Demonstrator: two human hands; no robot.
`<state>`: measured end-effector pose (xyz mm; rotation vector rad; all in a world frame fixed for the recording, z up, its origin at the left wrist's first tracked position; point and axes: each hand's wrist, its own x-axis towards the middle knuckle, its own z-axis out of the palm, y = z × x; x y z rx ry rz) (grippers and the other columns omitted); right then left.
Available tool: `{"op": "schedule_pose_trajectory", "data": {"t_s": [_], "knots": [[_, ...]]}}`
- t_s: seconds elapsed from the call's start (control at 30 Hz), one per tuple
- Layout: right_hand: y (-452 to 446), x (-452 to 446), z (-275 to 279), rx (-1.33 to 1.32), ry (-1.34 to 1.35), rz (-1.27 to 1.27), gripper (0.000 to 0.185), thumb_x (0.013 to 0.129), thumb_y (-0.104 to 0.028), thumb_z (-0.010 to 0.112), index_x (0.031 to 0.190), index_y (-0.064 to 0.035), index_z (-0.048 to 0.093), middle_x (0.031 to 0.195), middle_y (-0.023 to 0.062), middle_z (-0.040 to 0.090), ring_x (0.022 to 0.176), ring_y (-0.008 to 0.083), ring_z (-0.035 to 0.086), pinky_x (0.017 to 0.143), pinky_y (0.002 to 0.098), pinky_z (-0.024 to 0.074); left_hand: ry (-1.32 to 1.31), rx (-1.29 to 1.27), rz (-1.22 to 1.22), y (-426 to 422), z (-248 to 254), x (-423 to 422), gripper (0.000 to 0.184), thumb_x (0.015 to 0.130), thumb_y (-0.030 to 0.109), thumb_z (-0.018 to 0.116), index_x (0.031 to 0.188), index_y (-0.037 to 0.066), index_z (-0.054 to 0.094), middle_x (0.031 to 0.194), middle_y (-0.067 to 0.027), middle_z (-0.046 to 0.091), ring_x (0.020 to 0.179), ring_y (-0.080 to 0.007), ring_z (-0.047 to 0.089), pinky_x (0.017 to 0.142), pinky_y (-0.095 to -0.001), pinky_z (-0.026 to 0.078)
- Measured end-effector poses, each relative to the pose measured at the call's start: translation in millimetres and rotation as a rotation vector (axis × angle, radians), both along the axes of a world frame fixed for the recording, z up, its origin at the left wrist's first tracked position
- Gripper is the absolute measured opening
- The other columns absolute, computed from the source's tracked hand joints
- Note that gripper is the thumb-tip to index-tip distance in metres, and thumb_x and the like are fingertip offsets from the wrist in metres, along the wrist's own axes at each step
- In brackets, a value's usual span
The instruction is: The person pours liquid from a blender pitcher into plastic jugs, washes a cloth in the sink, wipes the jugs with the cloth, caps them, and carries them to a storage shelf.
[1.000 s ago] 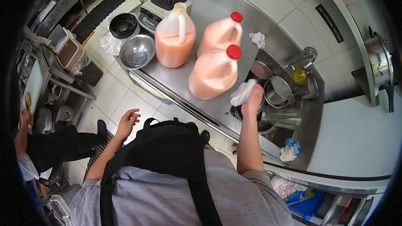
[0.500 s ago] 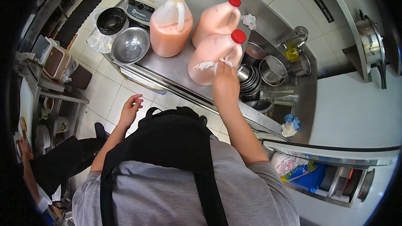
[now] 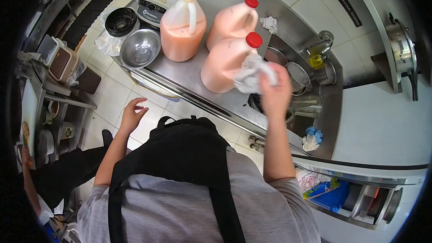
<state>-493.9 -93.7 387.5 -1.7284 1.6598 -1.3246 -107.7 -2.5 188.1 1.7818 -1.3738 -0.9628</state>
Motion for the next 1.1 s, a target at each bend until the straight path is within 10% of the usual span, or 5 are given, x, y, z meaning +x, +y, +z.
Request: {"op": "schedule_pose_trajectory", "data": {"t_s": [0.27, 0.53, 0.63, 0.73, 1.1], "knots": [[14.9, 35.7, -60.5, -0.268, 0.841, 0.175, 0.033, 0.065, 0.0, 0.065, 0.097, -0.008, 0.063, 0.111, 0.0128, 0.056, 0.096, 0.0298, 0.055, 0.082, 0.0374, 0.0482, 0.157, -0.223, -0.245, -32.2, 71.0, -93.9, 0.024, 0.083, 0.008, 0.066, 0.107, 0.006, 0.063, 0.094, -0.0083, 0.063, 0.078, -0.0147, 0.061, 0.068, -0.0271, 0.05], [-37.7, -70.4, -20.7, -0.19, -0.491, 0.084, 0.03, 0.081, 0.002, 0.058, 0.111, 0.0006, 0.056, 0.107, 0.0072, 0.061, 0.094, 0.0152, 0.058, 0.084, 0.0289, 0.0467, 0.469, -0.212, -0.331, -94.9, 152.0, -234.5, 0.02, 0.09, 0.009, 0.053, 0.104, -0.002, 0.062, 0.082, -0.0093, 0.063, 0.06, -0.014, 0.058, 0.058, -0.0283, 0.048], [-56.0, -38.0, 13.2, -0.285, -0.22, 0.384, 0.028, 0.083, -0.002, 0.057, 0.111, -0.0012, 0.059, 0.11, 0.013, 0.061, 0.1, 0.0218, 0.059, 0.086, 0.0336, 0.0474, 0.051, -0.887, -0.229, -122.1, 138.4, -281.2, 0.03, 0.092, 0.008, 0.045, 0.119, -0.004, 0.05, 0.097, -0.0161, 0.061, 0.068, -0.0233, 0.062, 0.064, -0.0333, 0.05], [-75.2, -15.2, -9.0, -0.691, 0.465, 0.488, 0.03, 0.077, -0.003, 0.06, 0.108, -0.0054, 0.064, 0.112, 0.0155, 0.06, 0.101, 0.0261, 0.058, 0.091, 0.0365, 0.0446, 0.472, -0.171, -0.285, -115.1, 144.9, -296.2, 0.038, 0.092, 0.008, 0.042, 0.127, -0.005, 0.04, 0.107, -0.0222, 0.058, 0.082, -0.0355, 0.061, 0.078, -0.0403, 0.048], [-96.0, -14.2, -31.2, -0.349, -0.401, 0.504, 0.027, 0.089, -0.001, 0.048, 0.114, 0.0032, 0.055, 0.111, 0.0113, 0.062, 0.105, 0.021, 0.058, 0.095, 0.0317, 0.0421, 0.138, -0.549, -0.177, -102.3, 130.4, -248.6, 0.029, 0.097, 0.026, 0.044, 0.105, 0.001, 0.058, 0.088, -0.0144, 0.058, 0.086, -0.0275, 0.053, 0.08, -0.0359, 0.041]]}}
